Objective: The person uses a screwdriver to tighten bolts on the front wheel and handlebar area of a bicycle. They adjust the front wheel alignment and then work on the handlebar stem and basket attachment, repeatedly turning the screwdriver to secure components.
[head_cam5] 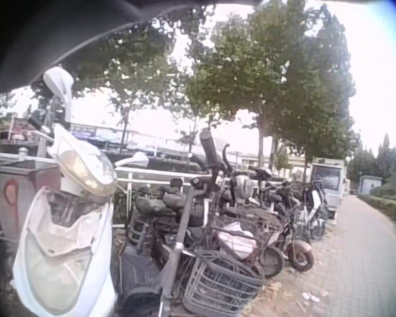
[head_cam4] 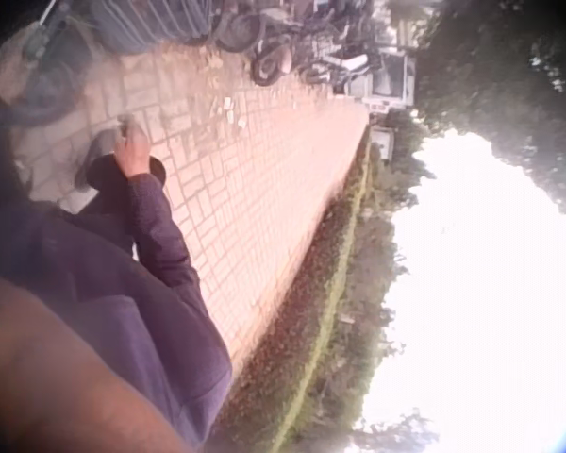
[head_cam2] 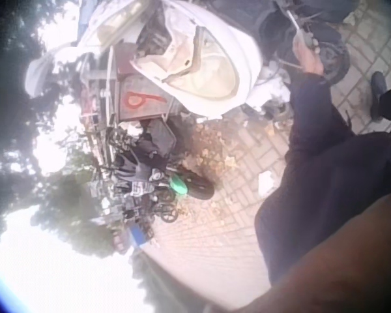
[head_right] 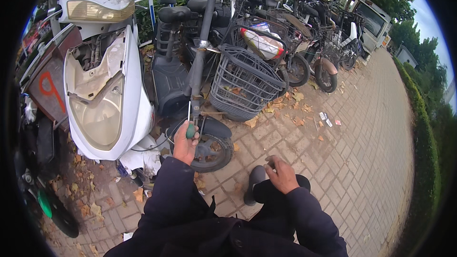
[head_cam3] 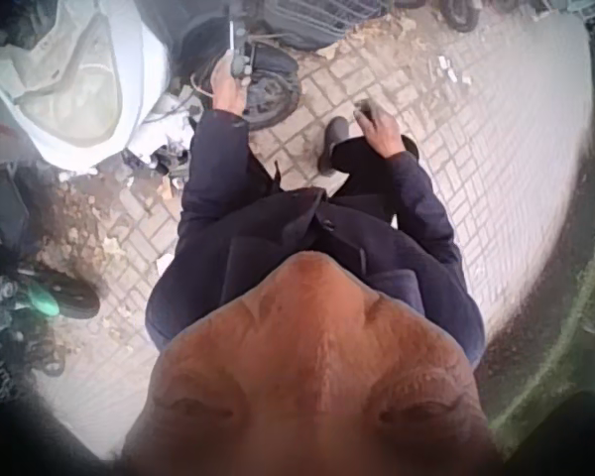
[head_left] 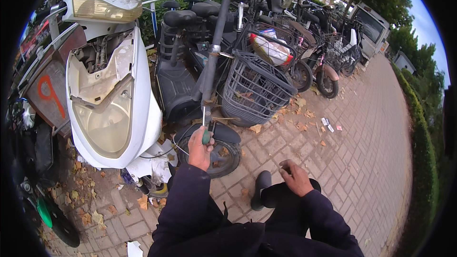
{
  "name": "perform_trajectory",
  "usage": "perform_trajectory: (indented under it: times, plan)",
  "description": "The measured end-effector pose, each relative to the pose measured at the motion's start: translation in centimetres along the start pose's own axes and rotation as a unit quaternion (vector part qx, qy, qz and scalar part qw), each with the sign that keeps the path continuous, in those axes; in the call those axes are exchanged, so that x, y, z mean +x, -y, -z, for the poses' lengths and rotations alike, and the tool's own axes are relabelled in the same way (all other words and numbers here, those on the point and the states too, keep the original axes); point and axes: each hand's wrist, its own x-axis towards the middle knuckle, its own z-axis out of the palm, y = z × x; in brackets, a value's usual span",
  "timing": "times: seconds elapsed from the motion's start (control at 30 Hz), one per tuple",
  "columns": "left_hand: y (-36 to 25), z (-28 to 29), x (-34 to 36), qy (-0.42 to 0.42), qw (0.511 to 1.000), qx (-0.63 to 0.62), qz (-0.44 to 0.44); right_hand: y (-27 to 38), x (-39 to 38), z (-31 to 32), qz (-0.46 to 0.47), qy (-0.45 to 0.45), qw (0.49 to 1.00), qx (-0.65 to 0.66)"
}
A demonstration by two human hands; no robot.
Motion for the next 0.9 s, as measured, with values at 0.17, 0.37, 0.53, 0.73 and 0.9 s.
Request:
perform_trajectory:
  times: [0.17, 0.37, 0.53, 0.73, 0.9]
  plan:
    - [-0.1, -0.1, -0.2, -0.018, 0.999, 0.029, 0.028, -3.5, -3.0, -18.1, 0.008, 0.587, 0.809, -0.034]
    - [-0.1, -1.4, 0.5, -0.037, 0.995, 0.038, 0.085, -11.3, -6.7, -26.5, -0.048, 0.745, 0.655, 0.12]
    - [0.4, -2.5, 3.9, -0.036, 0.994, 0.057, 0.091, -11.4, -4.5, -28.6, -0.033, 0.759, 0.634, 0.148]
    - [0.6, -2.2, 7.2, -0.089, 0.992, 0.051, 0.071, -9.6, -5.4, -26.5, -0.026, 0.777, 0.611, 0.152]
    - [0.7, -0.4, 9.3, -0.139, 0.987, 0.056, 0.051, -8.3, -3.3, -23.1, -0.051, 0.795, 0.601, 0.063]
